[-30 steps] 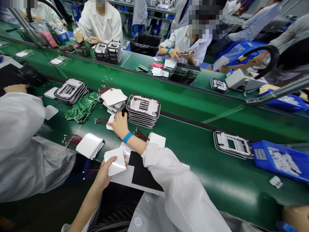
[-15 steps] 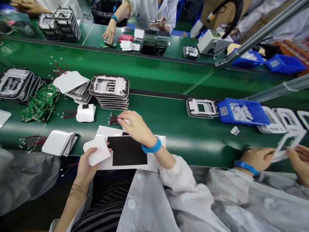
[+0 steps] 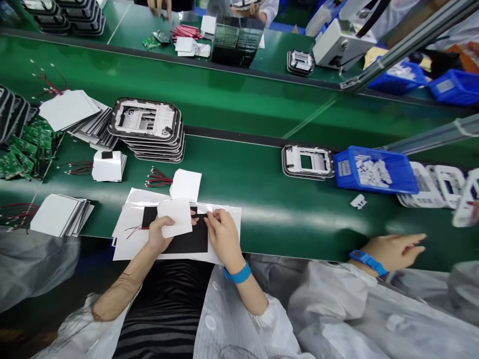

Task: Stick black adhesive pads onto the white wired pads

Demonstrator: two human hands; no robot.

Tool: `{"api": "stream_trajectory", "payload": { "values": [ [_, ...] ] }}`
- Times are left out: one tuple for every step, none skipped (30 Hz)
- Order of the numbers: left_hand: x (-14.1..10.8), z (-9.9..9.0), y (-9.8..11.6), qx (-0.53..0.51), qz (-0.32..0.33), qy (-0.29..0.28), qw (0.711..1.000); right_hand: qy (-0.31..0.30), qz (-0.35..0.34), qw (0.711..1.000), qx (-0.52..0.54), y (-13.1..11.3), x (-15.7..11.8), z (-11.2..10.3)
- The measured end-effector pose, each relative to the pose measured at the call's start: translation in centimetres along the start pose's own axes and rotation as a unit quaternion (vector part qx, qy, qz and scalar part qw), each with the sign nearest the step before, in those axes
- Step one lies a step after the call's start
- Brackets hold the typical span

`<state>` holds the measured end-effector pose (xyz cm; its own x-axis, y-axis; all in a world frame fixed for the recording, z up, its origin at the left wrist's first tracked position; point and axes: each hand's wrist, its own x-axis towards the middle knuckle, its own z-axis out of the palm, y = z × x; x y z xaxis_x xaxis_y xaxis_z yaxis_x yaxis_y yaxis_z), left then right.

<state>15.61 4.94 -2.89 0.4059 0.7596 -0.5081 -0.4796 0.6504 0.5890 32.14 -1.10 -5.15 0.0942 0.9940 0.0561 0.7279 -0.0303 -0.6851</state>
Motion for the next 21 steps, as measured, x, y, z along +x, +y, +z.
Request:
{"api": "stream_trajectory", "payload": {
  "values": [
    [0.0,0.0,0.0,0.001,0.003,0.000,1.000,0.001,0.003,1.000,0.005,0.1,0.3,-0.1],
    [0.0,0.0,0.0,0.001,0.005,0.000,1.000,0.001,0.007,1.000,0.011,0.1,0.5,-0.2],
    [0.0,-0.1,0.0,0.001,0.008,0.002,1.000,0.002,0.012,1.000,0.019,0.2,0.7,-0.3],
    [0.1,-0.1,0.0,0.001,0.011,0.005,1.000,0.002,0.019,0.999,0.027,0.3,0.9,-0.4],
    [0.1,0.0,0.0,0.000,0.014,0.011,1.000,0.004,0.027,0.999,0.035,0.3,1.1,-0.4],
    [0.1,0.0,0.0,-0.002,0.016,0.017,1.000,0.006,0.036,0.998,0.043,0.3,1.2,-0.3],
    [0.2,0.0,0.0,-0.003,0.018,0.024,1.000,0.009,0.046,0.998,0.050,0.2,1.2,-0.2],
    [0.2,0.1,-0.1,-0.005,0.019,0.031,0.999,0.015,0.056,0.997,0.056,0.0,1.2,0.0],
    [0.2,0.2,-0.1,-0.007,0.019,0.039,0.999,0.024,0.066,0.996,0.059,-0.1,1.2,0.3],
    [0.3,0.3,-0.1,-0.008,0.017,0.046,0.999,0.035,0.074,0.995,0.060,-0.3,1.1,0.7],
    [0.3,0.4,-0.1,-0.011,0.016,0.055,0.998,0.048,0.081,0.994,0.059,-0.5,0.9,1.0],
    [0.3,0.4,-0.2,-0.013,0.016,0.064,0.998,0.061,0.084,0.993,0.058,-0.7,0.7,1.4],
    [0.3,0.5,-0.2,-0.014,0.015,0.073,0.997,0.073,0.083,0.992,0.058,-0.8,0.5,1.6],
    [0.3,0.6,-0.2,-0.016,0.015,0.081,0.996,0.081,0.078,0.992,0.060,-0.9,0.2,1.8],
    [0.3,0.6,-0.2,-0.017,0.012,0.088,0.996,0.085,0.069,0.992,0.065,-0.9,-0.1,1.9],
    [0.4,0.6,-0.2,-0.019,0.008,0.091,0.996,0.085,0.056,0.992,0.073,-0.8,-0.3,1.9],
    [0.4,0.6,-0.2,-0.021,0.002,0.092,0.996,0.083,0.042,0.992,0.083,-0.7,-0.5,1.8],
    [0.4,0.6,-0.1,-0.023,-0.003,0.090,0.996,0.081,0.028,0.992,0.095,-0.7,-0.7,1.6],
    [0.4,0.6,0.0,-0.027,-0.009,0.087,0.996,0.079,0.016,0.991,0.108,-0.6,-0.8,1.4],
    [0.5,0.6,0.1,-0.032,-0.014,0.082,0.996,0.080,0.007,0.989,0.122,-0.6,-0.8,1.1],
    [0.5,0.6,0.3,-0.038,-0.018,0.077,0.996,0.082,0.002,0.987,0.137,-0.7,-0.8,0.8]
  ]
}}
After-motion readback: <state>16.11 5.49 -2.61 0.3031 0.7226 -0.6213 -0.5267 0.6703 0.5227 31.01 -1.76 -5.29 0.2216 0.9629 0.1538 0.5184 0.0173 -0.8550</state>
